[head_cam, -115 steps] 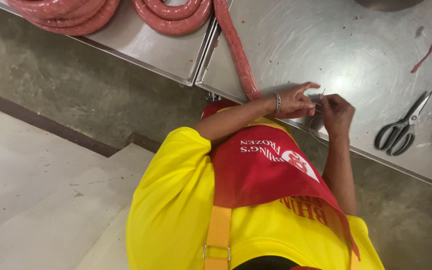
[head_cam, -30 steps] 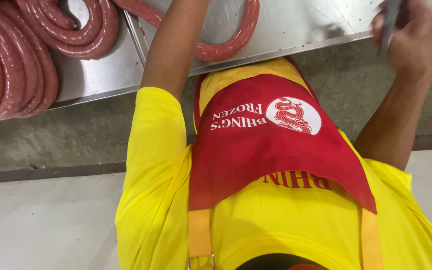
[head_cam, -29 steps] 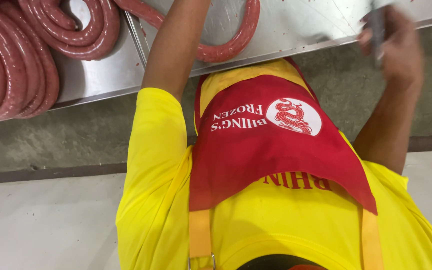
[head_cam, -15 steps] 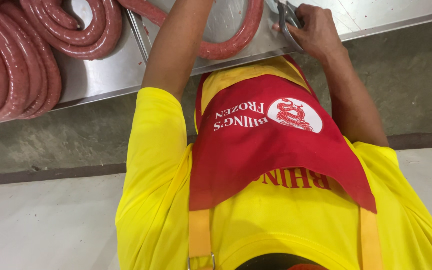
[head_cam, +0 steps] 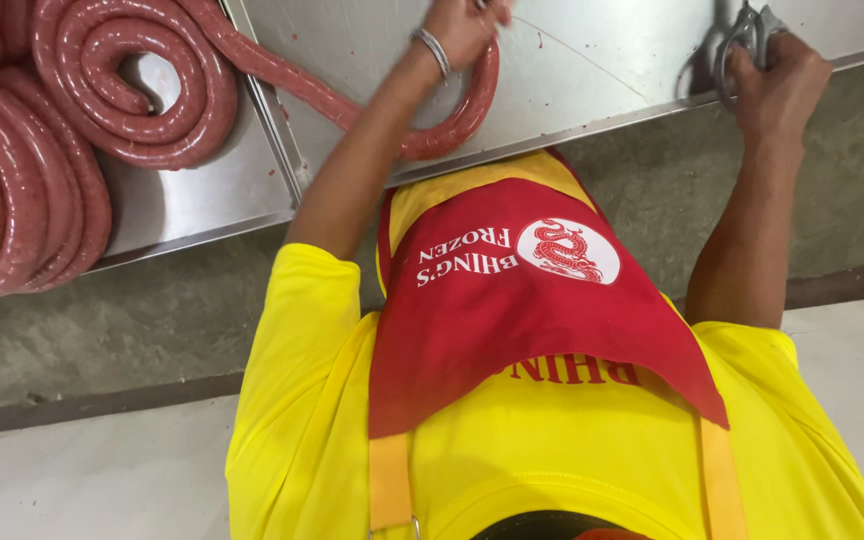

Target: The person prepares sausages by hand, twisting lengths of filled casing and securing them with string before cutting the links with shears.

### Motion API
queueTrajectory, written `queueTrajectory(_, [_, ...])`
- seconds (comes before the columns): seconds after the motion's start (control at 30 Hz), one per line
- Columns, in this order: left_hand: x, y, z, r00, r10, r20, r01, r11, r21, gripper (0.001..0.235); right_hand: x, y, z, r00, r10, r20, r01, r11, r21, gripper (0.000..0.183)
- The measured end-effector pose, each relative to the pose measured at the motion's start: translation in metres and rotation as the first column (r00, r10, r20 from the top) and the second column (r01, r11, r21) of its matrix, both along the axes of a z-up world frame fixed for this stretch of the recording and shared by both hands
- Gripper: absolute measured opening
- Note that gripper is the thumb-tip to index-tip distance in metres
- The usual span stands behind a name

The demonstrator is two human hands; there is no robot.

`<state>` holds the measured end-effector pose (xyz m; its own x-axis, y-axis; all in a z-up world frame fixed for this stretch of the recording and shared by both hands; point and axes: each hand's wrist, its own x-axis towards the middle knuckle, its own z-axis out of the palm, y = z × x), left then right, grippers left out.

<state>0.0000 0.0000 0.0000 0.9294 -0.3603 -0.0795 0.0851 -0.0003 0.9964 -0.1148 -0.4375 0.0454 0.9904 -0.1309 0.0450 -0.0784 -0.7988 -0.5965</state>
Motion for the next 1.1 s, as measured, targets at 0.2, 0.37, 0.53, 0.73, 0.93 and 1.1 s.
queueTrajectory(0.2, [-0.066, -0.037, 0.066, 0.991, -0.136, 0.010, 0.126, 0.940, 0.317, 0.020, 0.024, 0.043, 0.025, 0.978, 0.105, 0.178, -0.027, 0.920, -0.391, 0.034])
queueTrajectory(0.37, [-0.085, -0.029, 0.092, 0.967, -0.225, 0.123, 0.221, 0.974, 0.047, 0.021, 0.010, 0.188, 0.061, 0.854, 0.517, -0.062, -0.336, 0.637, 0.694, 0.047])
queueTrajectory(0.53, [-0.093, 0.047, 0.112, 0.976, -0.063, 0.210, 0.058, 0.998, 0.032, 0.017, 0.035, 0.217, 0.081, 0.806, 0.522, -0.277, -0.256, 0.731, 0.632, 0.027])
queueTrajectory(0.73, [-0.115, 0.070, 0.072, 0.991, 0.045, -0.125, -0.058, 0.992, -0.109, 0.017, 0.036, 0.242, 0.101, 0.756, 0.637, -0.149, -0.155, 0.396, 0.905, 0.023])
queueTrajectory(0.93, [-0.113, 0.021, 0.025, 0.895, -0.167, -0.413, -0.328, 0.381, -0.864, 0.018, 0.028, 0.309, 0.136, 0.566, 0.816, 0.116, -0.693, 0.395, 0.603, 0.024])
queueTrajectory(1.1, [-0.120, 0.021, 0.042, 0.850, 0.025, -0.526, -0.366, 0.746, -0.556, 0.016, 0.063, 0.283, 0.132, 0.717, 0.697, -0.015, -0.651, 0.678, 0.342, 0.030])
